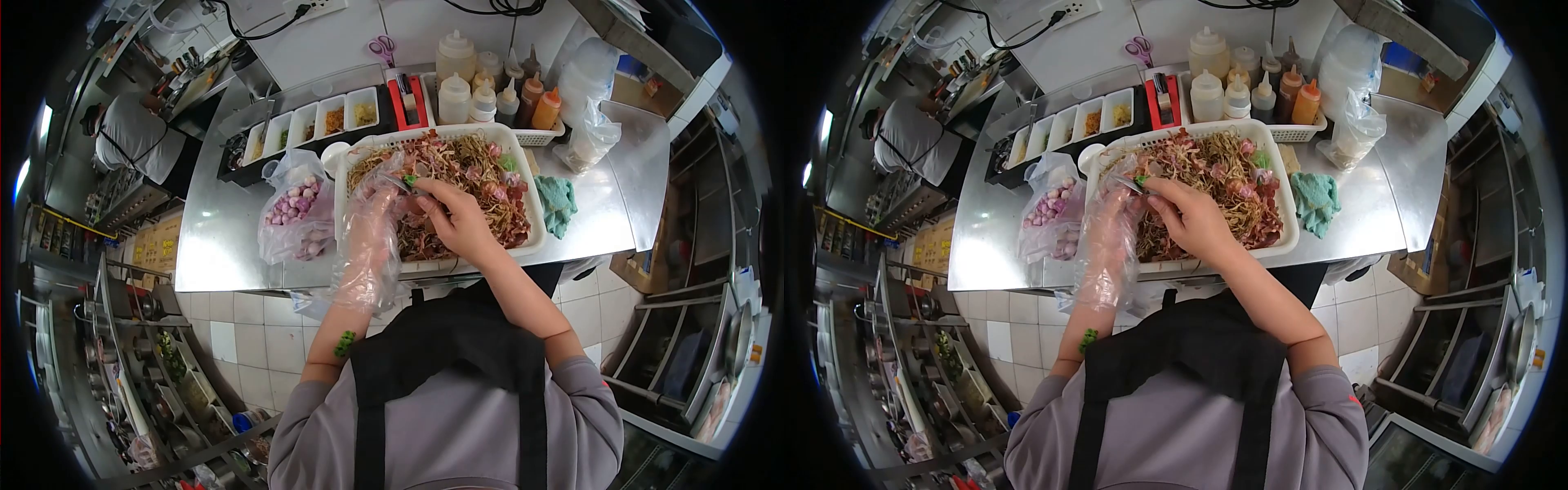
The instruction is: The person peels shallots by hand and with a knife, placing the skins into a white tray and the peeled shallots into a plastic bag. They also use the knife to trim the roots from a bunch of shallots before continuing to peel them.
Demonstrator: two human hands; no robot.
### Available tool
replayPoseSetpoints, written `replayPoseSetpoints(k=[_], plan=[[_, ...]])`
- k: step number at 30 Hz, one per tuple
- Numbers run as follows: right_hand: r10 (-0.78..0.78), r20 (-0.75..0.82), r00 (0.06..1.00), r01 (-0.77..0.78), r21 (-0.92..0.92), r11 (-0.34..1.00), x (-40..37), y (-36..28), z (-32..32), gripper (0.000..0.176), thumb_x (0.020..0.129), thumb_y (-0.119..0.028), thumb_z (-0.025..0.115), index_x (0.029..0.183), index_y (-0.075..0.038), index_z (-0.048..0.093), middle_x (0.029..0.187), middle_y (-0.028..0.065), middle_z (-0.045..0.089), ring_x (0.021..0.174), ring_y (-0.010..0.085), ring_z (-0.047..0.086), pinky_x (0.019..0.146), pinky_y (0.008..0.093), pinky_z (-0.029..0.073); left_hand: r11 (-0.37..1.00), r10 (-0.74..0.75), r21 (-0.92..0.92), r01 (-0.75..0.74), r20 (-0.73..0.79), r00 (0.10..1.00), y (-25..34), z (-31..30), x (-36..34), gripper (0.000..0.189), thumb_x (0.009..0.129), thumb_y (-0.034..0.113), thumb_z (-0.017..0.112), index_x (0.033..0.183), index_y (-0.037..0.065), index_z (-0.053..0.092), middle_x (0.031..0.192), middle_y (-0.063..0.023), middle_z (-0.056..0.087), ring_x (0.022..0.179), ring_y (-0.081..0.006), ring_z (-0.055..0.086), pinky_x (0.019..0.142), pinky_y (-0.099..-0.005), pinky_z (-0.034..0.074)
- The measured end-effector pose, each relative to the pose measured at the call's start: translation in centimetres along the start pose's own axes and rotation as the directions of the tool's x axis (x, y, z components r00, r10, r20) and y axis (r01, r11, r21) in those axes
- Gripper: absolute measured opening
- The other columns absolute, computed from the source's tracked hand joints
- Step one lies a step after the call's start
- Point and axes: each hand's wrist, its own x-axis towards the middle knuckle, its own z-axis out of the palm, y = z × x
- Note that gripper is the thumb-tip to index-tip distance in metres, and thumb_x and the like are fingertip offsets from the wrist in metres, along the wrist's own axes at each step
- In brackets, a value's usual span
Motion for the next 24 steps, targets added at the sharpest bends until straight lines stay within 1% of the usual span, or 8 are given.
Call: replayPoseSetpoints(k=[2,6,8,11,13,15,18,24], plan=[[0.077,0.048,0.996,-0.088,0.318,0.944,0.0,0.5,0.3,0.024,0.091,-0.015,0.053,0.114,-0.006,0.055,0.083,0.0066,0.060,0.067,0.0218,0.060,0.058,0.0343,0.047,0.999,-0.036,-0.015,0.036,-0.027,0.999,0.4,0.0,0.1,0.023,0.081,0.009,0.063,0.103,0.004,0.057,0.094,-0.0041,0.060,0.083,-0.0126,0.059,0.071,-0.0232,0.051],[0.101,0.050,0.994,-0.112,0.485,0.867,-0.1,1.3,0.6,0.026,0.094,-0.018,0.051,0.116,-0.004,0.054,0.076,-0.0007,0.055,0.062,0.0108,0.053,0.055,0.0278,0.043,0.990,-0.136,-0.036,0.136,0.025,0.990,0.4,-1.4,1.0,0.022,0.081,0.009,0.063,0.102,0.003,0.058,0.090,-0.0036,0.060,0.079,-0.0134,0.059,0.068,-0.0229,0.052],[0.361,0.390,0.847,-0.526,0.709,0.469,0.1,0.5,-0.7,0.028,0.094,-0.019,0.051,0.117,-0.004,0.053,0.073,-0.0051,0.050,0.059,0.0051,0.046,0.052,0.0225,0.041,0.985,-0.160,-0.054,0.164,0.061,0.985,0.0,-2.2,1.5,0.022,0.081,0.009,0.062,0.102,0.003,0.058,0.090,-0.0034,0.060,0.079,-0.0133,0.059,0.067,-0.0227,0.052],[0.425,0.364,0.829,-0.549,0.676,0.492,0.6,0.6,-1.6,0.029,0.094,-0.020,0.052,0.120,-0.007,0.053,0.070,-0.0062,0.044,0.055,0.0017,0.039,0.050,0.0173,0.037,0.977,-0.183,-0.091,0.192,0.100,0.978,0.1,-2.0,1.2,0.021,0.082,0.008,0.061,0.101,0.001,0.056,0.089,-0.0047,0.059,0.074,-0.0142,0.060,0.065,-0.0226,0.054],[0.399,0.364,0.841,-0.537,0.647,0.542,0.5,1.0,-1.5,0.030,0.094,-0.019,0.052,0.119,-0.004,0.053,0.078,-0.0015,0.056,0.063,0.0065,0.050,0.058,0.0223,0.045,0.975,-0.181,-0.113,0.192,0.103,0.978,0.1,-2.0,1.0,0.019,0.083,0.008,0.060,0.100,0.000,0.055,0.087,-0.0060,0.058,0.071,-0.0151,0.060,0.064,-0.0227,0.055],[0.037,0.104,0.994,-0.069,0.325,0.943,0.5,0.9,-1.1,0.031,0.092,-0.018,0.055,0.118,-0.001,0.053,0.095,0.0095,0.065,0.080,0.0173,0.062,0.072,0.0298,0.049,0.981,-0.162,-0.098,0.168,0.068,0.984,0.0,-1.9,1.0,0.022,0.085,0.011,0.060,0.104,0.001,0.056,0.093,-0.0051,0.059,0.079,-0.0137,0.060,0.066,-0.0232,0.054],[0.045,0.174,0.984,-0.087,0.244,0.966,0.6,-0.5,-1.8,0.033,0.089,-0.018,0.057,0.116,0.000,0.054,0.112,0.0183,0.061,0.099,0.0280,0.062,0.083,0.0349,0.047,0.984,-0.154,-0.092,0.152,-0.021,0.988,0.3,-0.6,0.4,0.022,0.087,0.013,0.059,0.105,0.000,0.056,0.095,-0.0057,0.059,0.081,-0.0135,0.060,0.065,-0.0217,0.054],[-0.024,0.125,0.992,0.005,0.151,0.989,0.5,-0.5,-1.4,0.032,0.086,-0.018,0.060,0.114,-0.003,0.056,0.107,0.0180,0.062,0.094,0.0349,0.061,0.079,0.0371,0.048,0.927,-0.180,-0.329,0.178,0.024,0.983,-1.2,-1.7,0.5,0.022,0.087,0.008,0.059,0.105,-0.002,0.055,0.098,-0.0073,0.059,0.084,-0.0152,0.061,0.065,-0.0221,0.055]])
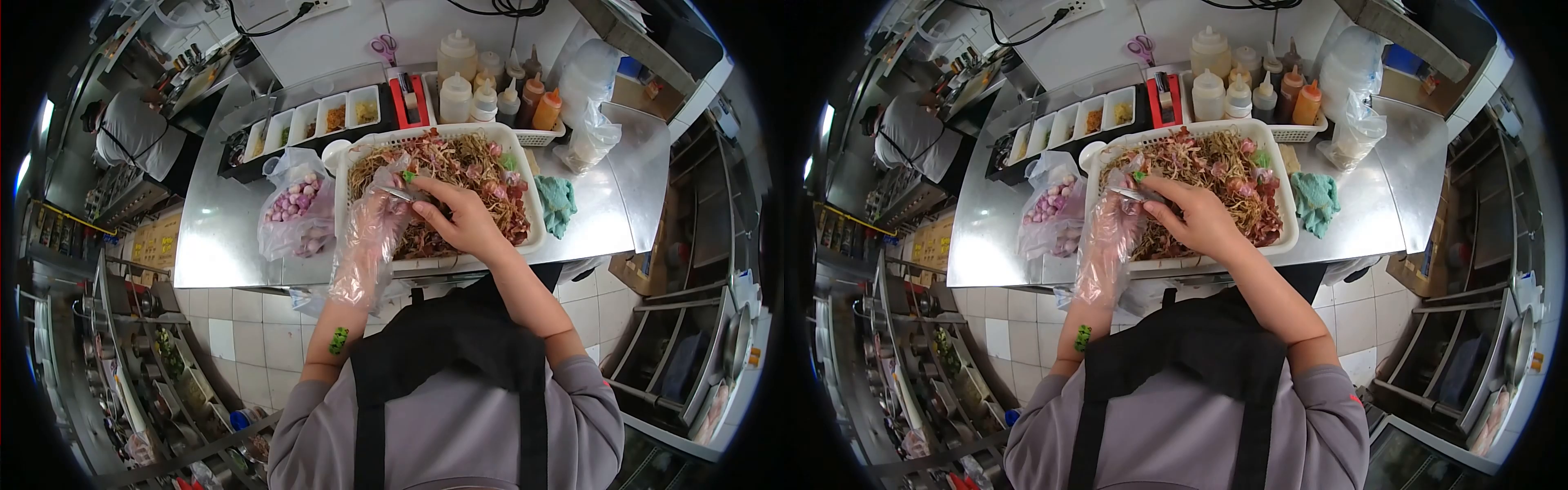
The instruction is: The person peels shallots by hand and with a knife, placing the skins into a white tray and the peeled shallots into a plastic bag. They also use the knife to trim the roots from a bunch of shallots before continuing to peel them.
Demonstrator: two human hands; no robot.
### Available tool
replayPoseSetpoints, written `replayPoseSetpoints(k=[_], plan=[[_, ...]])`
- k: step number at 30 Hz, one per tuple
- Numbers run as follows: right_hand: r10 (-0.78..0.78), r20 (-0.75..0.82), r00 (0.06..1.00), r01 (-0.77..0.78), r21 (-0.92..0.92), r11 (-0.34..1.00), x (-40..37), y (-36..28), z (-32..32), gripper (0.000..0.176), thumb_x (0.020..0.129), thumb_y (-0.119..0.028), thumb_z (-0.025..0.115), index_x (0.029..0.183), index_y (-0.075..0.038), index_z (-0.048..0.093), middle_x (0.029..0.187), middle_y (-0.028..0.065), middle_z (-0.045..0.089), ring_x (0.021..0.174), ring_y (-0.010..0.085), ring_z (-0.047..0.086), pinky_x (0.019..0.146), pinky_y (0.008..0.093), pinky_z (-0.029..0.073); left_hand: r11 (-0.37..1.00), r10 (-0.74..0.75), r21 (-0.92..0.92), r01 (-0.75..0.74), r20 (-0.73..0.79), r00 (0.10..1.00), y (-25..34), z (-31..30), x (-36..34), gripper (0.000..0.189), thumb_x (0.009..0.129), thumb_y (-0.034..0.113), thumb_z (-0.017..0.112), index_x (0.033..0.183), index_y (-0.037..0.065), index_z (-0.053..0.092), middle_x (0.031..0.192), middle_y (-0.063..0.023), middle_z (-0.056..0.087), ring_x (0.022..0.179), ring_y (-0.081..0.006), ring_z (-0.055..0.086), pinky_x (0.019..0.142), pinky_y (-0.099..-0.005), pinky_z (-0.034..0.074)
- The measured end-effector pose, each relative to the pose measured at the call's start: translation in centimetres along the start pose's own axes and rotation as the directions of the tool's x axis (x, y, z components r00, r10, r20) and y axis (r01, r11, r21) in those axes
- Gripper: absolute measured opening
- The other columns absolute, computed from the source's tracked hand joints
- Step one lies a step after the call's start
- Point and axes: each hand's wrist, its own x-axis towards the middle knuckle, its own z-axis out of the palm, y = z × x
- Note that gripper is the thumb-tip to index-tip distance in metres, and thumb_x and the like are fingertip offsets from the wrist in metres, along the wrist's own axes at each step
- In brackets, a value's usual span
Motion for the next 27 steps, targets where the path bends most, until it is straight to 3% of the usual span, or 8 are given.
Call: replayPoseSetpoints(k=[6,10,13,16,18,21,25,27], plan=[[-0.066,-0.051,0.997,0.063,-0.064,0.996,-0.1,0.1,0.4,0.030,0.085,-0.018,0.061,0.112,-0.006,0.058,0.101,0.0157,0.063,0.087,0.0346,0.062,0.072,0.0378,0.049,0.974,-0.075,-0.199,0.104,0.148,0.986,-0.2,-0.8,0.3,0.028,0.084,0.007,0.062,0.109,-0.003,0.053,0.100,-0.0104,0.059,0.083,-0.0184,0.062,0.062,-0.0212,0.057],[0.000,-0.062,0.998,-0.005,-0.096,0.995,-0.1,-0.3,0.4,0.026,0.085,-0.017,0.061,0.109,-0.007,0.059,0.095,0.0132,0.063,0.079,0.0336,0.062,0.066,0.0376,0.049,0.967,-0.096,-0.226,0.121,0.120,0.988,-0.6,-0.8,0.5,0.025,0.084,0.005,0.062,0.107,-0.001,0.054,0.100,-0.0099,0.058,0.079,-0.0178,0.061,0.062,-0.0195,0.057],[-0.043,-0.117,0.992,0.024,-0.156,0.987,-0.1,0.3,0.6,0.022,0.085,-0.017,0.060,0.104,-0.007,0.060,0.091,0.0118,0.063,0.075,0.0337,0.061,0.063,0.0374,0.048,0.985,-0.116,-0.108,0.138,0.186,0.976,-1.0,-0.9,0.6,0.021,0.084,0.004,0.059,0.104,0.000,0.054,0.097,-0.0088,0.058,0.076,-0.0155,0.060,0.060,-0.0202,0.056],[-0.069,-0.114,0.991,0.046,-0.194,0.980,-0.1,0.5,0.5,0.017,0.086,-0.016,0.059,0.100,-0.005,0.058,0.085,0.0098,0.062,0.066,0.0269,0.061,0.060,0.0334,0.048,0.996,-0.068,0.057,0.066,0.034,0.997,-0.8,-0.1,0.3,0.018,0.085,0.006,0.058,0.102,0.001,0.055,0.092,-0.0065,0.058,0.073,-0.0128,0.060,0.060,-0.0211,0.056],[0.218,-0.024,0.976,-0.207,0.224,0.952,0.0,0.3,0.1,0.016,0.089,-0.015,0.058,0.099,-0.004,0.056,0.082,0.0055,0.061,0.063,0.0143,0.057,0.060,0.0280,0.046,0.982,-0.149,0.133,0.137,0.088,0.985,-0.4,0.2,0.1,0.018,0.085,0.009,0.057,0.102,0.002,0.055,0.088,-0.0045,0.057,0.074,-0.0120,0.060,0.061,-0.0213,0.055],[0.297,0.009,0.955,-0.271,0.437,0.858,-0.1,1.1,0.0,0.016,0.090,-0.016,0.058,0.100,-0.003,0.054,0.079,0.0017,0.059,0.068,0.0069,0.051,0.063,0.0239,0.045,0.974,-0.172,0.173,0.145,0.153,0.973,0.1,1.3,-0.5,0.019,0.084,0.008,0.058,0.102,0.003,0.055,0.088,-0.0044,0.056,0.075,-0.0127,0.061,0.062,-0.0210,0.055],[0.319,-0.031,0.947,-0.293,0.323,0.900,0.2,0.5,-1.7,0.018,0.091,-0.015,0.057,0.102,-0.001,0.053,0.089,0.0014,0.057,0.083,0.0055,0.051,0.074,0.0212,0.042,0.976,-0.155,0.176,0.130,0.137,0.978,0.1,0.4,0.3,0.020,0.085,0.006,0.056,0.104,0.001,0.054,0.091,-0.0062,0.057,0.077,-0.0151,0.062,0.063,-0.0206,0.056],[0.281,-0.036,0.959,-0.270,0.174,0.947,0.2,0.6,-2.0,0.024,0.089,-0.016,0.060,0.108,-0.001,0.054,0.093,0.0049,0.060,0.087,0.0107,0.056,0.078,0.0245,0.044,0.972,-0.198,-0.060,0.225,0.298,0.934,-0.1,-0.5,1.1,0.020,0.086,0.004,0.054,0.105,-0.002,0.052,0.093,-0.0077,0.057,0.079,-0.0170,0.063,0.064,-0.0204,0.058]])
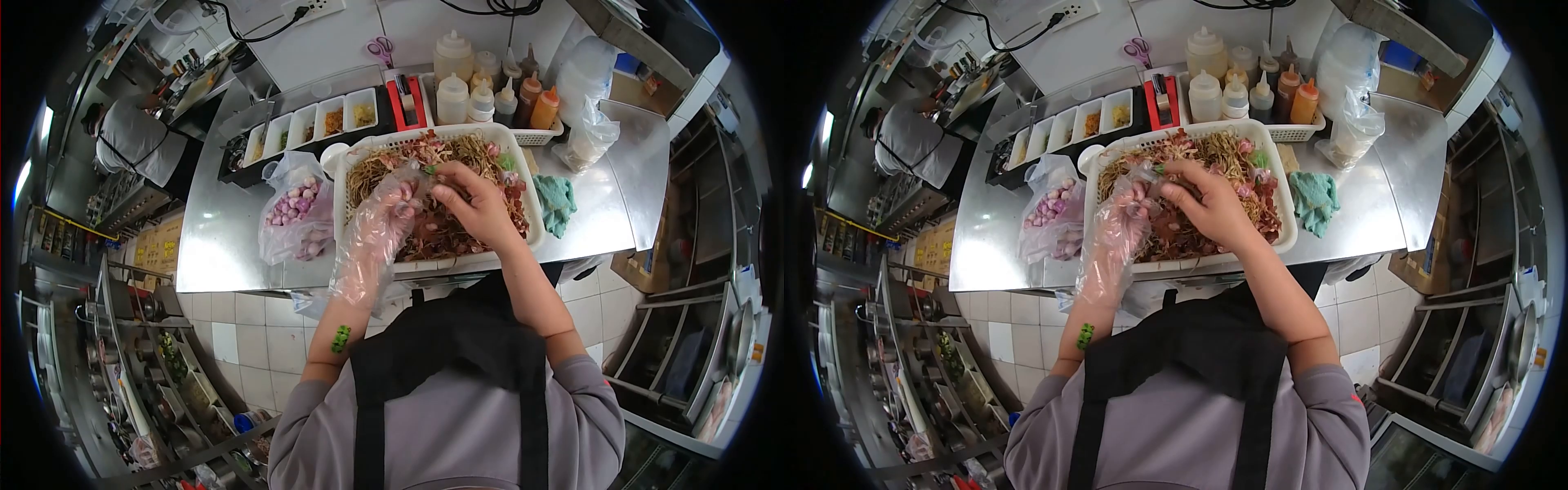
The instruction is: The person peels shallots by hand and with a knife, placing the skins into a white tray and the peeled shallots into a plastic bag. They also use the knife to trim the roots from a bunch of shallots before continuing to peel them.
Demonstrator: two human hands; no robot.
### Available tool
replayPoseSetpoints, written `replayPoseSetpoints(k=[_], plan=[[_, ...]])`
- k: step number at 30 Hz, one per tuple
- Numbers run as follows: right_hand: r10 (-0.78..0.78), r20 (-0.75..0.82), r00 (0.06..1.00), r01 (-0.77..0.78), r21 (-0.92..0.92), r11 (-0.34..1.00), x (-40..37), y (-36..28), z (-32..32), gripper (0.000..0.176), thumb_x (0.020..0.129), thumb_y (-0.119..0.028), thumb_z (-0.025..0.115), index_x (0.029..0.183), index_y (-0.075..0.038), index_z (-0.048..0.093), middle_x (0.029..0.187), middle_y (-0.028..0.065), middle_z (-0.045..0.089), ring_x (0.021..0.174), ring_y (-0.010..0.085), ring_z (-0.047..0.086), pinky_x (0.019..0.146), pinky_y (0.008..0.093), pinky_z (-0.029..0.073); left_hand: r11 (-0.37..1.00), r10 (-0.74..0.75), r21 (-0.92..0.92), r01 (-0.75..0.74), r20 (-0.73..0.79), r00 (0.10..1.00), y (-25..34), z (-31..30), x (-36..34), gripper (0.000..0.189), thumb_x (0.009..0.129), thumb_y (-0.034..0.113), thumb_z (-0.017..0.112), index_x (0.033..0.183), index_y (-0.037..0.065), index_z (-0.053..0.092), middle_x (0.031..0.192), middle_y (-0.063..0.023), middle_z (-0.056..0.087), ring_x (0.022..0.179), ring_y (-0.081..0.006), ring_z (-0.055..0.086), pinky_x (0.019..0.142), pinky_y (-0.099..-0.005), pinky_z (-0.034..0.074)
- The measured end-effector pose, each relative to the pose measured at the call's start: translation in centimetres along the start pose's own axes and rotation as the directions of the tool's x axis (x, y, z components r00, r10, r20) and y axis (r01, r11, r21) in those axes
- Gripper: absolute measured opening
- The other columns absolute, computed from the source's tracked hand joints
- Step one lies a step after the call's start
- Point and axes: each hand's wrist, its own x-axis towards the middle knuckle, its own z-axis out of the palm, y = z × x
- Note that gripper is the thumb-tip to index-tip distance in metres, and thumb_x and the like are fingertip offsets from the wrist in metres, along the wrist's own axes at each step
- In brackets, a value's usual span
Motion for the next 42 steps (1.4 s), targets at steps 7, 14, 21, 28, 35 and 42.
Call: replayPoseSetpoints(k=[7,14,21,28,35,42], plan=[[-0.352,0.050,0.935,0.353,-0.231,0.907,-0.4,0.2,1.0,0.032,0.084,-0.020,0.062,0.114,-0.009,0.057,0.100,0.0143,0.063,0.084,0.0331,0.062,0.073,0.0364,0.049,0.991,0.125,-0.016,-0.131,-0.200,0.972,-0.5,1.4,-0.4,0.020,0.088,0.002,0.052,0.107,-0.005,0.051,0.096,-0.0091,0.057,0.084,-0.0163,0.062,0.065,-0.0184,0.057],[-0.188,0.042,0.981,0.191,-0.351,0.917,-0.5,-0.5,1.5,0.024,0.084,-0.019,0.061,0.106,-0.008,0.061,0.098,0.0141,0.063,0.085,0.0337,0.061,0.073,0.0385,0.049,0.930,0.207,0.350,-0.110,-0.252,0.945,-0.8,1.5,-0.8,0.021,0.085,0.006,0.058,0.105,0.002,0.055,0.094,-0.0066,0.059,0.080,-0.0134,0.060,0.066,-0.0218,0.053],[-0.101,0.045,0.994,0.104,-0.078,0.992,0.2,0.0,0.4,0.025,0.087,-0.016,0.059,0.108,-0.004,0.058,0.106,0.0170,0.062,0.096,0.0330,0.061,0.082,0.0358,0.047,0.897,0.165,0.434,-0.081,-0.159,0.973,0.1,1.0,-0.7,0.022,0.083,0.012,0.061,0.103,0.005,0.058,0.089,-0.0037,0.060,0.076,-0.0120,0.058,0.070,-0.0267,0.053],[-0.185,0.191,0.964,0.204,-0.085,0.975,-0.2,-0.8,-0.1,0.031,0.088,-0.016,0.059,0.114,0.000,0.056,0.108,0.0164,0.062,0.102,0.0288,0.060,0.087,0.0331,0.045,0.880,0.159,0.473,-0.036,-0.224,0.961,0.5,2.6,-1.1,0.025,0.082,0.011,0.061,0.105,0.001,0.057,0.092,-0.0071,0.061,0.079,-0.0160,0.061,0.072,-0.0299,0.055],[-0.248,0.167,0.954,0.274,-0.162,0.948,0.0,-0.4,0.6,0.025,0.087,-0.016,0.059,0.108,-0.002,0.057,0.098,0.0166,0.063,0.090,0.0311,0.062,0.079,0.0344,0.047,0.894,0.187,0.437,-0.098,-0.165,0.968,0.1,3.6,-1.5,0.030,0.082,0.010,0.061,0.110,0.000,0.056,0.095,-0.0079,0.062,0.081,-0.0165,0.062,0.070,-0.0292,0.055],[0.125,0.165,0.978,-0.172,0.306,0.936,0.0,0.4,0.4,0.022,0.090,-0.018,0.057,0.106,-0.002,0.057,0.095,0.0027,0.060,0.088,0.0100,0.053,0.079,0.0268,0.043,0.854,0.205,0.499,-0.148,-0.061,0.977,0.7,2.3,-1.5,0.019,0.084,0.007,0.060,0.102,0.000,0.058,0.096,-0.0077,0.062,0.084,-0.0166,0.061,0.069,-0.0293,0.053]])
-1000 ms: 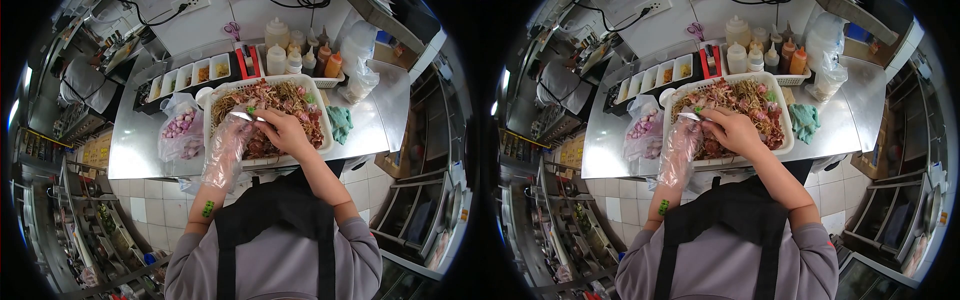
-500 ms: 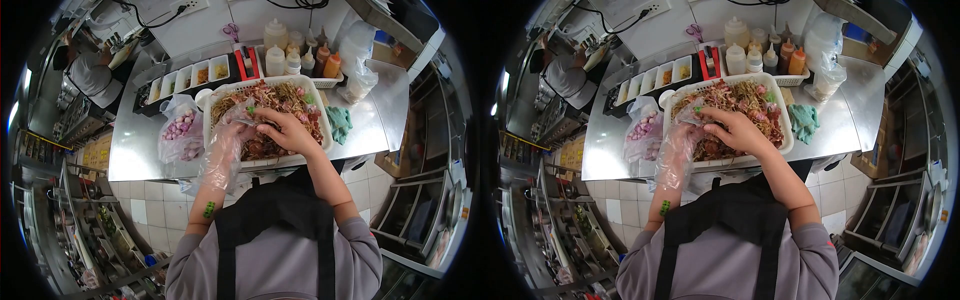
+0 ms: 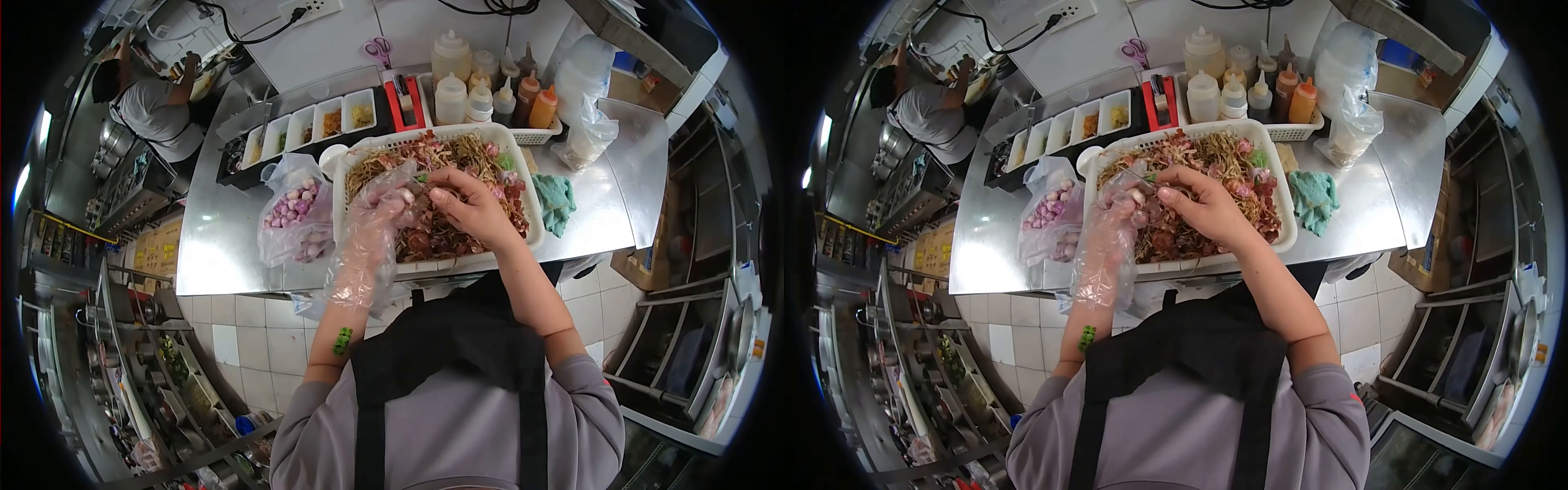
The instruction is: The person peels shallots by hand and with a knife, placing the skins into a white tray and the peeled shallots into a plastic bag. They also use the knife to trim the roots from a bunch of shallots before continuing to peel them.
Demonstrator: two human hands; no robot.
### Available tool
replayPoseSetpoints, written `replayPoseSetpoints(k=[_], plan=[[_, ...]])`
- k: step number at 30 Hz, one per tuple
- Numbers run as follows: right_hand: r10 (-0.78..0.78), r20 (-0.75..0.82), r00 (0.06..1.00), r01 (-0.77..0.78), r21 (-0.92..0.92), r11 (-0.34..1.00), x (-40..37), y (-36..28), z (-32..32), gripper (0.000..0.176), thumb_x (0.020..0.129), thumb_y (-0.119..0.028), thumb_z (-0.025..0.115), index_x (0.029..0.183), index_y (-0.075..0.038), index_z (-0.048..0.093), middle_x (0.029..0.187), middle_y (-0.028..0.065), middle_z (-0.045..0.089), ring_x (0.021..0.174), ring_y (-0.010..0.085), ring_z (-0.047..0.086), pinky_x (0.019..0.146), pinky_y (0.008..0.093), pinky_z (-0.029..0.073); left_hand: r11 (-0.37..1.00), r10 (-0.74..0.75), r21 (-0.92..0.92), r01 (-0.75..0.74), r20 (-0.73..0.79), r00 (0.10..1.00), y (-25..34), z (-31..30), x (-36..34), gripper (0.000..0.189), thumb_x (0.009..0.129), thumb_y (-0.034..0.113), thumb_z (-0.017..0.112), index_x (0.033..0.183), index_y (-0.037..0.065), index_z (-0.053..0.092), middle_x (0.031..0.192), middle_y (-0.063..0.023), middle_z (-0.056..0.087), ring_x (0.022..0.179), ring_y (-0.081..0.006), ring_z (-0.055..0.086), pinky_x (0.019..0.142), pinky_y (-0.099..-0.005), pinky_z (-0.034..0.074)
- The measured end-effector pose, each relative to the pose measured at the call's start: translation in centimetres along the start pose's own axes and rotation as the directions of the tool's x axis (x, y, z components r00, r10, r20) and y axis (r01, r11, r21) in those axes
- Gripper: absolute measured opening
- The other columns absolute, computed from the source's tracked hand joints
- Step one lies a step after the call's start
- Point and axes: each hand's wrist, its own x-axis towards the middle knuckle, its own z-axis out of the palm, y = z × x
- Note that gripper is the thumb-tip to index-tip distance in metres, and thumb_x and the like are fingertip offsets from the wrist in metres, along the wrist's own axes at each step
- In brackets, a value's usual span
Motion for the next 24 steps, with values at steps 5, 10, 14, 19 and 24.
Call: replayPoseSetpoints(k=[5,10,14,19,24], plan=[[-0.059,0.071,0.996,0.062,-0.040,0.997,-0.7,-0.9,0.0,0.031,0.090,-0.021,0.058,0.113,-0.002,0.056,0.103,0.0046,0.061,0.096,0.0110,0.054,0.084,0.0279,0.043,0.998,0.065,-0.003,-0.067,-0.156,0.986,0.4,0.9,-0.2,0.017,0.085,0.006,0.061,0.100,-0.001,0.059,0.096,-0.0097,0.063,0.083,-0.0168,0.062,0.068,-0.0297,0.053],[-0.227,0.091,0.970,0.244,-0.301,0.922,-0.6,-1.3,0.5,0.032,0.088,-0.020,0.059,0.114,0.000,0.056,0.110,0.0152,0.063,0.101,0.0219,0.060,0.086,0.0319,0.045,0.993,0.090,0.095,-0.075,-0.167,0.982,0.1,0.3,0.0,0.022,0.083,0.006,0.064,0.103,-0.002,0.060,0.096,-0.0104,0.063,0.082,-0.0156,0.062,0.071,-0.0282,0.053],[-0.271,0.081,0.959,0.283,-0.337,0.898,-0.4,-1.2,0.9,0.029,0.088,-0.019,0.059,0.111,0.000,0.057,0.105,0.0140,0.064,0.095,0.0216,0.063,0.082,0.0322,0.047,0.946,0.203,0.275,-0.170,-0.100,0.974,-0.2,-1.3,0.2,0.020,0.081,0.004,0.066,0.100,-0.002,0.061,0.091,-0.0085,0.064,0.080,-0.0140,0.062,0.074,-0.0262,0.052],[-0.165,0.005,0.986,0.161,-0.254,0.954,-0.2,-0.6,1.5,0.024,0.086,-0.011,0.060,0.108,0.000,0.058,0.093,0.0129,0.065,0.083,0.0208,0.063,0.073,0.0299,0.048,0.906,0.209,0.393,-0.161,-0.084,0.974,-0.3,-1.6,0.3,0.022,0.082,0.013,0.067,0.097,-0.003,0.062,0.087,-0.0066,0.065,0.076,-0.0108,0.060,0.069,-0.0244,0.049],[-0.245,-0.089,0.965,0.228,-0.169,0.959,0.4,0.6,2.3,0.020,0.084,-0.010,0.062,0.101,0.000,0.061,0.089,0.0127,0.065,0.077,0.0191,0.062,0.070,0.0286,0.047,0.997,0.073,-0.011,-0.079,-0.280,0.957,-0.4,1.1,0.7,0.027,0.085,0.013,0.062,0.107,0.000,0.054,0.091,-0.0056,0.060,0.076,-0.0115,0.057,0.065,-0.0224,0.049]])
